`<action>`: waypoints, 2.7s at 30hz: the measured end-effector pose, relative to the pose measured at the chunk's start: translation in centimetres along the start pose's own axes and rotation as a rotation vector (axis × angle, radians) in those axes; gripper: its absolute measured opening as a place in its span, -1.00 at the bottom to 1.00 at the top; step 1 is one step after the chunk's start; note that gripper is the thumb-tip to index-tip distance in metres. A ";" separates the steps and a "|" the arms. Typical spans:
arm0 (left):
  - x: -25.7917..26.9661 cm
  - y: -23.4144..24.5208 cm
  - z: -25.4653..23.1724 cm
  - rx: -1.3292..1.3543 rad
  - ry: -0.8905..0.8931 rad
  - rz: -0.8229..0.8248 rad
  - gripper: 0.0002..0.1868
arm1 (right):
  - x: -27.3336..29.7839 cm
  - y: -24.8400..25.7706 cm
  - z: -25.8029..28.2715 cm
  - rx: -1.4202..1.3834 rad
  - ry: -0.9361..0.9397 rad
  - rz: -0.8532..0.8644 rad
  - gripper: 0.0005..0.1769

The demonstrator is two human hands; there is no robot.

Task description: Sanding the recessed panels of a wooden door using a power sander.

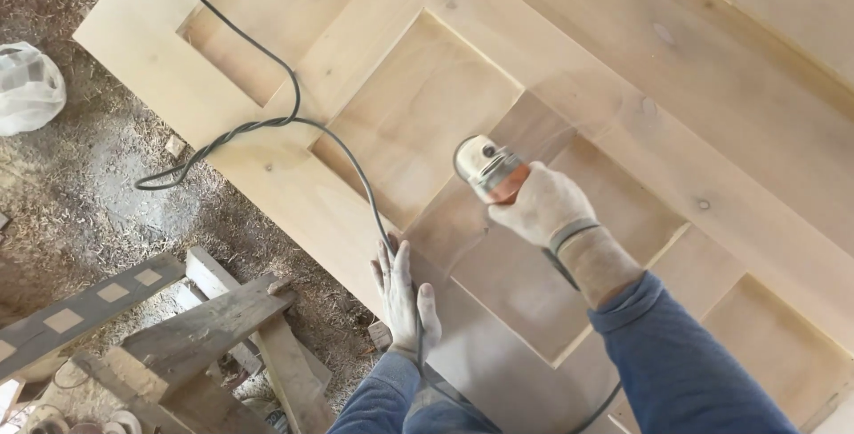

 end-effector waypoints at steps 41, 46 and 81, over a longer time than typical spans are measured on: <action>-2.9 -1.7 -1.5 -0.405 -0.050 0.416 -0.24 | -9.7 7.8 -20.3 -0.030 -0.290 -0.158 -0.29; -3.0 -1.6 -1.5 -0.419 -0.021 0.405 -0.24 | -3.1 6.5 -25.6 -0.240 -0.477 -0.156 -0.35; 0.0 -0.8 -2.2 -0.490 0.228 0.158 -0.21 | 9.7 -2.2 -8.3 0.223 0.198 0.268 -0.49</action>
Point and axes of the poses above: each hand's wrist, its own x-axis away from the middle knuckle, its own y-axis out of the back of the hand, z = x × y, the point moved 2 cm from there along -x, towards the middle knuckle, and after that the axes turned 11 degrees about -y, right-handed, at the moved point
